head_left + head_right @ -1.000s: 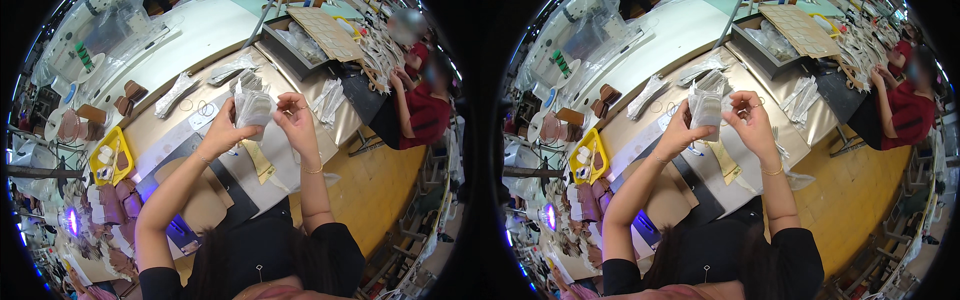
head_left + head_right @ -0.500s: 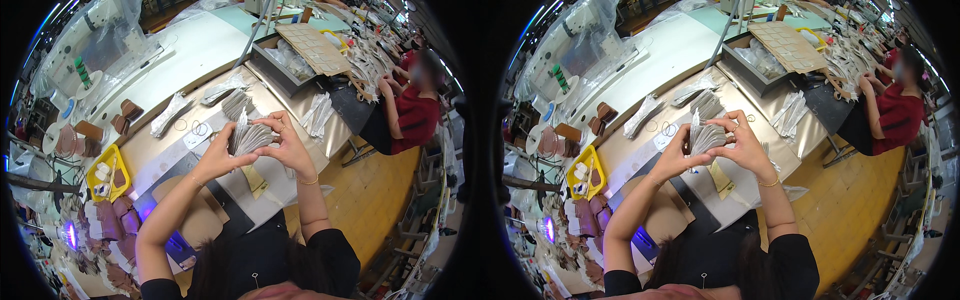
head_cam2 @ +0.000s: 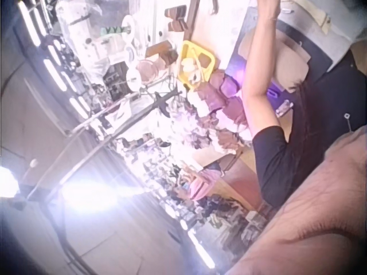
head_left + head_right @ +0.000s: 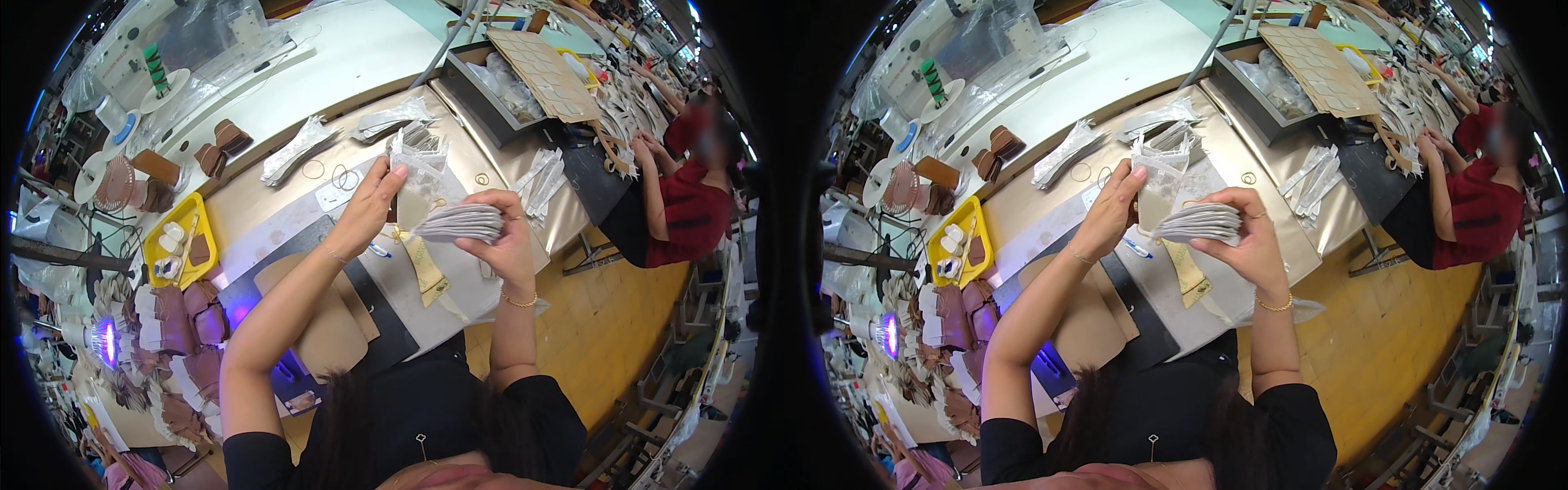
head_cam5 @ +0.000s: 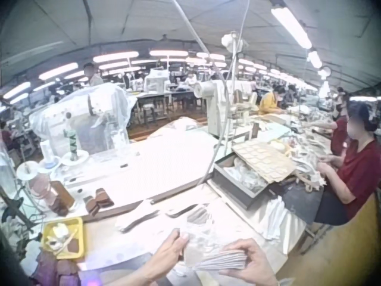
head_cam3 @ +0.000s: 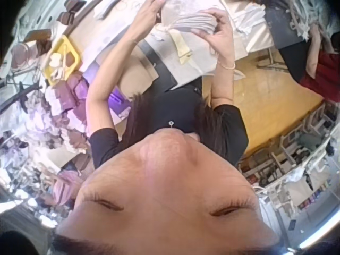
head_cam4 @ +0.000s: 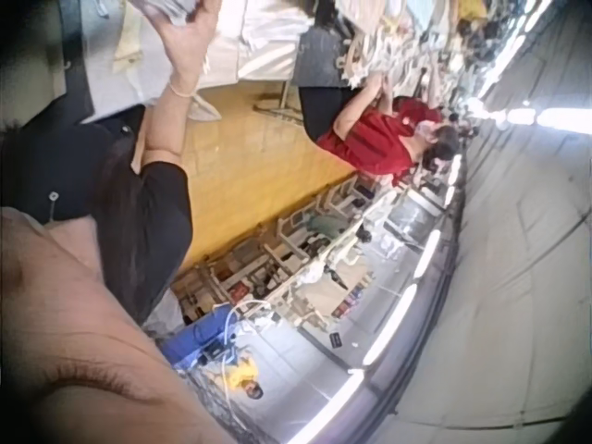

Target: The person gathers small white fabric pieces from a pile on the table, aligns them into neat stacks, and secures each bundle with a rubber band. The person repeats this process multiple times, placing the finished bundles on the table. The person also briefly handles a roll of brown paper and a stack of grey fabric pieces.

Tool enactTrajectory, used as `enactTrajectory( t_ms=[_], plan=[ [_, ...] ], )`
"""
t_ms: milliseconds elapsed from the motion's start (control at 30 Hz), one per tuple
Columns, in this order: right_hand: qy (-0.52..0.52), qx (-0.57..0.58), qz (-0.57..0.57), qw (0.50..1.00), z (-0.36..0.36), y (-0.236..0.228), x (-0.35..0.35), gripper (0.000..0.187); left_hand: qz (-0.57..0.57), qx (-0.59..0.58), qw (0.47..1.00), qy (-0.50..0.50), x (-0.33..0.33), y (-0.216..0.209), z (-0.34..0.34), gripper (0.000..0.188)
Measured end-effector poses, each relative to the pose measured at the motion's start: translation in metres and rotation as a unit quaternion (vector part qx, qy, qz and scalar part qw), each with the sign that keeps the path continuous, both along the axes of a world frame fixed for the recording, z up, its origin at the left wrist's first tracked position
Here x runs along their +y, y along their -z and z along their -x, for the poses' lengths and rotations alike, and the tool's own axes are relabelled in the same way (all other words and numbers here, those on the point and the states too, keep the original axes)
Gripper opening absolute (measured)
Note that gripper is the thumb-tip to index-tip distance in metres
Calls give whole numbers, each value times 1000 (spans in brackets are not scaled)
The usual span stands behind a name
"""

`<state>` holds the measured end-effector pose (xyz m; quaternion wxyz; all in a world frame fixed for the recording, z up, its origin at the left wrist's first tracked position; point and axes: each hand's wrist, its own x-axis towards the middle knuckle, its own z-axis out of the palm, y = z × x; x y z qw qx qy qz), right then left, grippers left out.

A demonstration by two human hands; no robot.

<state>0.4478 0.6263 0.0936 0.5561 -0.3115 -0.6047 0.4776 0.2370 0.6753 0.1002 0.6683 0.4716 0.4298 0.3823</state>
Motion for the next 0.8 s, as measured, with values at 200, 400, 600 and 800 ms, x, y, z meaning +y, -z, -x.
enactTrajectory(
  t_ms=[200, 400, 600, 800],
  plan=[
    [164, -19, -132, 977, -11, -23, 3, 55, -12, 21, 1000, 18, 1, -2, 3, 42],
    [274, -192, -439, 834, 13, -21, 26, 51, 30, -10, 999, 29, -1, -2, -2, 41],
    [201, -285, -400, 848, 55, 9, 19, 47, 90, -102, 990, 29, 0, 7, 1, 39],
    [172, -314, -331, 873, 54, 25, 1, 48, 123, -140, 981, 59, 4, 10, 4, 64]
  ],
)
